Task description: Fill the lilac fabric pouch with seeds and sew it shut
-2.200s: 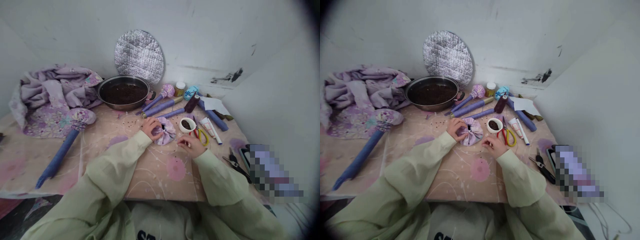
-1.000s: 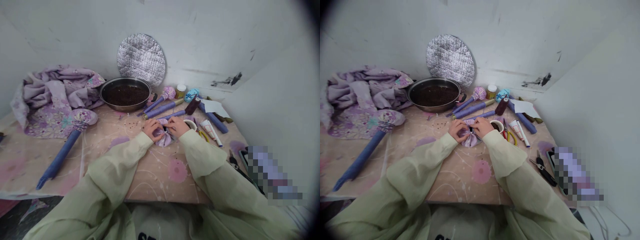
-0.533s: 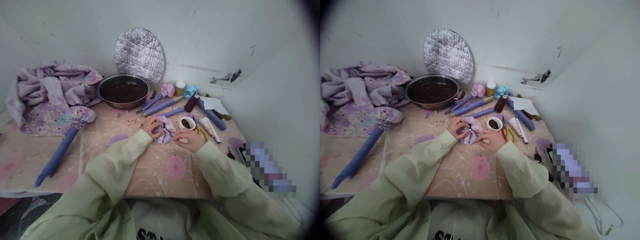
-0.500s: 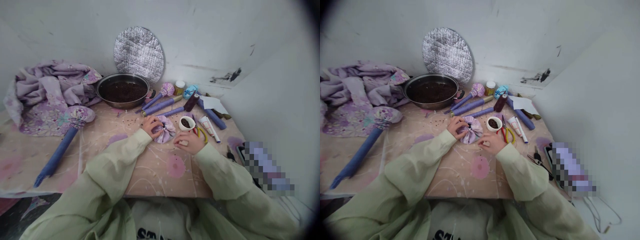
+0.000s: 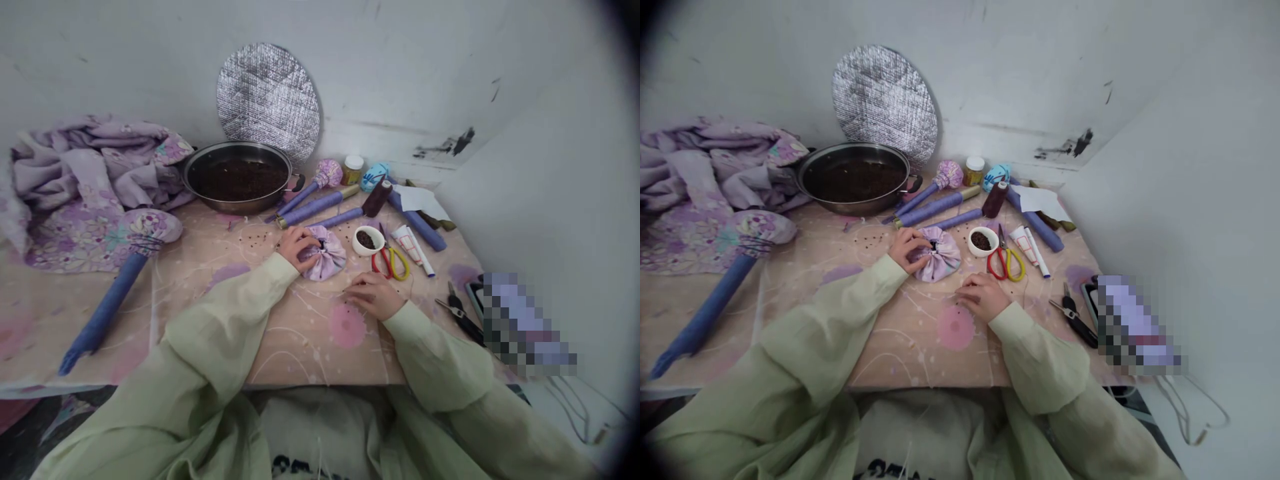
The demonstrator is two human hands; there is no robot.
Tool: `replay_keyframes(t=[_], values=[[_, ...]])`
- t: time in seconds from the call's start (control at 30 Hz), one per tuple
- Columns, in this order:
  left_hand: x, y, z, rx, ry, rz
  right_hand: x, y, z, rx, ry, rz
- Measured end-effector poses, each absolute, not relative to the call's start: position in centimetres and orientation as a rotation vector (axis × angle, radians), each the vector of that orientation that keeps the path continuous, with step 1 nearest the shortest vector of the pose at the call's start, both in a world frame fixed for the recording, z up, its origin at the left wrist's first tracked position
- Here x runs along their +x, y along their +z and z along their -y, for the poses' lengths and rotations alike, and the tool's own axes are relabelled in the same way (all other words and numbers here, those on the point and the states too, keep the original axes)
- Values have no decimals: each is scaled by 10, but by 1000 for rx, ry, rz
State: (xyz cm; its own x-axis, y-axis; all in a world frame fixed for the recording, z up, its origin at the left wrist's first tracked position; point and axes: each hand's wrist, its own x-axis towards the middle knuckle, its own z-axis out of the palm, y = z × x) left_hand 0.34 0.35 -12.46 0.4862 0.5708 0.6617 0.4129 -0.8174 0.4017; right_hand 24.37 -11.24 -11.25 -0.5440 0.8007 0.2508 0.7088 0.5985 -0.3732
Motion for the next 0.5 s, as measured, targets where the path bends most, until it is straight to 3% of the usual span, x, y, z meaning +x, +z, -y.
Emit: replay_keyframes(t=[0.27,0.5], values=[[3,-125,-4,2533,1244,-842,232,-116,111,-1314,174,2483],[4,-125,-5,2536,1225,-865,231,-116,111,-1461,349,2453]])
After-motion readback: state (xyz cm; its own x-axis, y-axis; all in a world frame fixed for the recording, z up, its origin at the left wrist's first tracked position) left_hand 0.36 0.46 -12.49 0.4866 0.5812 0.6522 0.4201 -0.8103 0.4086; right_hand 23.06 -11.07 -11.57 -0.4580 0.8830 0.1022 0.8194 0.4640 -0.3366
